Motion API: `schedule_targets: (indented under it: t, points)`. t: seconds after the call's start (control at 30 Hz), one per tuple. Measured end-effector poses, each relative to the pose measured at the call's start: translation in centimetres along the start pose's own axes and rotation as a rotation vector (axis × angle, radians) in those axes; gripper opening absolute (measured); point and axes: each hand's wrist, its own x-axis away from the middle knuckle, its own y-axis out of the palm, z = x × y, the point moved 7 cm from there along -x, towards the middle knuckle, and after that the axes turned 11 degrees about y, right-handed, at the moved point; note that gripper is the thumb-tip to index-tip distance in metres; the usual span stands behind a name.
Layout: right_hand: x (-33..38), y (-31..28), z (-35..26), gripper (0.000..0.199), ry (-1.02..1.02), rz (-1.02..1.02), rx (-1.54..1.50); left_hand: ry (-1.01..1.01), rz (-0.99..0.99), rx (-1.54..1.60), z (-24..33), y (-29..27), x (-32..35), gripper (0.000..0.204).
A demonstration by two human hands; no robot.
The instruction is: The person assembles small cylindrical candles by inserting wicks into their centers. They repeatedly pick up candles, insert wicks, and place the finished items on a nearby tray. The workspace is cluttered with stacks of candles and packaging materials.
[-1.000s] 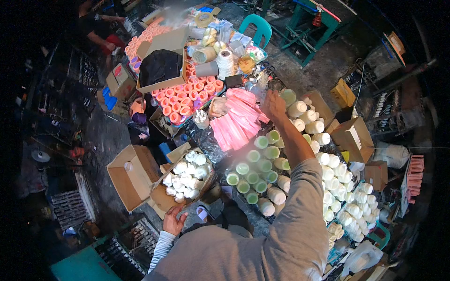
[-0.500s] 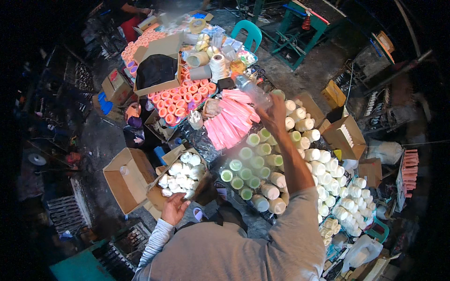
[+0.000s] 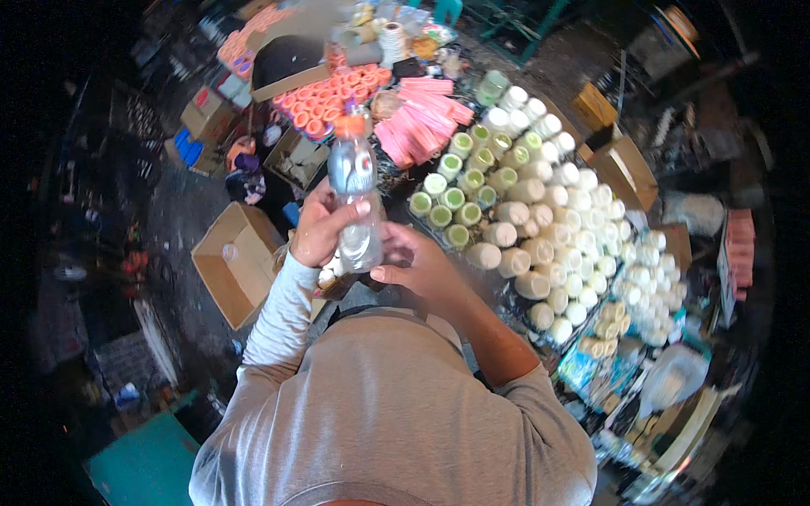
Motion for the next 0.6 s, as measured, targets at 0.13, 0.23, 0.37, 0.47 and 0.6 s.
schedule_targets:
  t: [0.13,0.23,0.37,0.47,0.6]
  points:
    - [5.6,-1.0,0.8,0.08,-0.135,0.344,-0.128,0.245,-0.363,-0.645,-0.1,2.3,6.3,0.066]
    - [10.8,0.6,3.4,0.057,-0.142,0.559,0.125,0.199,-0.648,-0.703,-3.6,4.7,12.0,0.071]
    - [17.9,4.5,6.2,0.039,-0.161,0.861,0.492,0.129,-0.723,-0.795,-7.7,6.7,18.9,0.07]
    - [23.3,6.0,9.7,0.041,0.082,0.903,0.579,0.194,-0.779,-0.885,-8.5,9.7,23.8,0.072]
    - [29.4,5.4,12.0,0.041,0.111,1.055,0.786,0.212,-0.922,-0.933,-9.3,15.6,28.3,0.082]
